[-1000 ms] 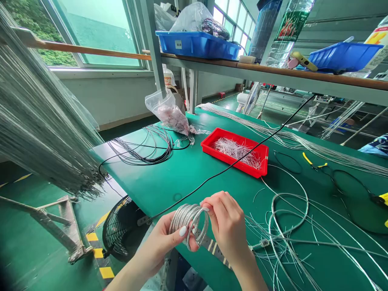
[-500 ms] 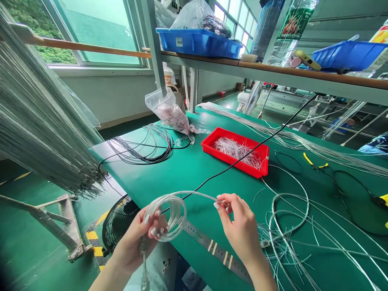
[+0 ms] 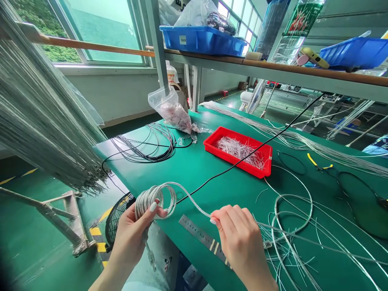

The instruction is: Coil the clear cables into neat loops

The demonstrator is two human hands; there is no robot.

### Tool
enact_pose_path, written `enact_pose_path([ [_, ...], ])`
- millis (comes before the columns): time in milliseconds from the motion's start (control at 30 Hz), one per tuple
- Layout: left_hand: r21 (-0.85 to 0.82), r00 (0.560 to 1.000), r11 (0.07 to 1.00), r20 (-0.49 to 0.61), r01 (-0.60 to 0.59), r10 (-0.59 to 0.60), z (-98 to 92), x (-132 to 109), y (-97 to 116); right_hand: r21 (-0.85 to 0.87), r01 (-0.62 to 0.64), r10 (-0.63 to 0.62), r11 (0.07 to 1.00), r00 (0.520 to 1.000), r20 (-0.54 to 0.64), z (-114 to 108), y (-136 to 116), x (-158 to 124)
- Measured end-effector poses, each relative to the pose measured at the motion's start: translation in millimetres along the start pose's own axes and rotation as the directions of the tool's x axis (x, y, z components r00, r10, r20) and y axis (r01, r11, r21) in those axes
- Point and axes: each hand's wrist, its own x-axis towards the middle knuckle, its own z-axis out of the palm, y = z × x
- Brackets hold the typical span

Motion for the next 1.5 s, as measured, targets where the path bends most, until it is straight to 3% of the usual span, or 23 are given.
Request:
enact_pose_path([
  [167, 0.058, 0.997, 0.998, 0.074, 0.014, -0.019, 10.8, -5.5, 0.9, 0.014, 0.064, -0.064, 0.998, 0.995, 0.073, -6.1, -18.9, 6.7],
  [300, -0.044, 0.992, 0.997, 0.116, 0.059, -0.053, 10.8, -8.2, 1.8, -0.008, 0.06, -0.058, 0.998, 0.991, 0.121, -6.1, -23.6, 9.2],
  [400, -0.275, 0.996, 0.957, 0.026, 0.093, -0.089, 2.7, -1.7, 7.3, 0.031, -0.028, 0.024, 0.999, 0.992, 0.126, -6.2, -16.9, 5.0],
  [467, -0.468, 0.99, 0.878, -0.046, 0.097, -0.134, -4.7, 5.5, 14.1, 0.099, -0.12, 0.108, 0.988, 0.988, 0.113, -6.8, -8.4, -0.1],
  [600, -0.703, 0.973, 0.71, -0.191, -0.043, -0.13, -18.8, 18.9, 26.5, 0.195, -0.302, 0.28, 0.933, 0.951, 0.131, -8.3, 9.1, -10.9],
  [667, -0.671, 0.967, 0.737, -0.234, -0.083, -0.104, -23.2, 22.2, 26.7, 0.185, -0.298, 0.281, 0.937, 0.953, 0.113, -9.1, 12.4, -13.5],
  [767, -0.392, 0.972, 0.917, -0.235, -0.08, -0.016, -23.8, 20.1, 17.9, 0.098, -0.132, 0.127, 0.986, 0.99, 0.056, -10.9, 7.0, -11.7],
  [833, -0.123, 0.981, 0.988, -0.18, -0.096, 0.073, -20.2, 14.5, 9.3, 0.059, -0.039, 0.036, 0.998, 0.998, 0.059, -12.8, -0.8, -7.6],
  [900, 0.119, 0.986, 0.983, -0.071, -0.14, 0.149, -14.9, 7.5, 2.0, 0.083, -0.005, 0.0, 0.997, 0.998, 0.061, -15.4, -7.8, -3.2],
  [1000, 0.406, 0.966, 0.877, 0.144, -0.257, 0.216, -7.2, -1.2, -3.9, 0.169, -0.002, -0.008, 0.986, 0.998, 0.057, -20.9, -12.6, 1.4],
  [1100, 0.565, 0.939, 0.757, 0.285, -0.328, 0.195, -1.7, -5.2, -4.5, 0.22, -0.001, -0.011, 0.975, 0.999, 0.049, -27.0, -13.3, 4.4],
  [1167, 0.581, 0.936, 0.753, 0.324, -0.311, 0.136, 1.7, -6.5, -3.4, 0.243, -0.004, -0.008, 0.97, 0.999, 0.047, -29.6, -14.7, 7.2],
  [1233, 0.528, 0.931, 0.812, 0.361, -0.249, 0.05, 6.2, -8.4, -2.2, 0.294, -0.03, 0.01, 0.955, 0.998, 0.068, -29.8, -18.1, 11.4],
  [1367, 0.239, 0.887, 0.971, 0.443, 0.026, -0.133, 20.4, -15.8, -1.2, 0.466, -0.207, 0.183, 0.86, 0.978, 0.097, -21.3, -28.0, 20.1],
  [1433, 0.101, 0.841, 0.982, 0.506, 0.161, -0.19, 27.4, -20.1, -1.8, 0.527, -0.337, 0.323, 0.781, 0.939, 0.121, -14.0, -31.2, 21.6],
  [1500, 0.015, 0.802, 0.969, 0.558, 0.248, -0.214, 32.3, -23.4, -3.1, 0.58, -0.478, 0.454, 0.66, 0.869, 0.198, -6.7, -31.8, 20.2],
])
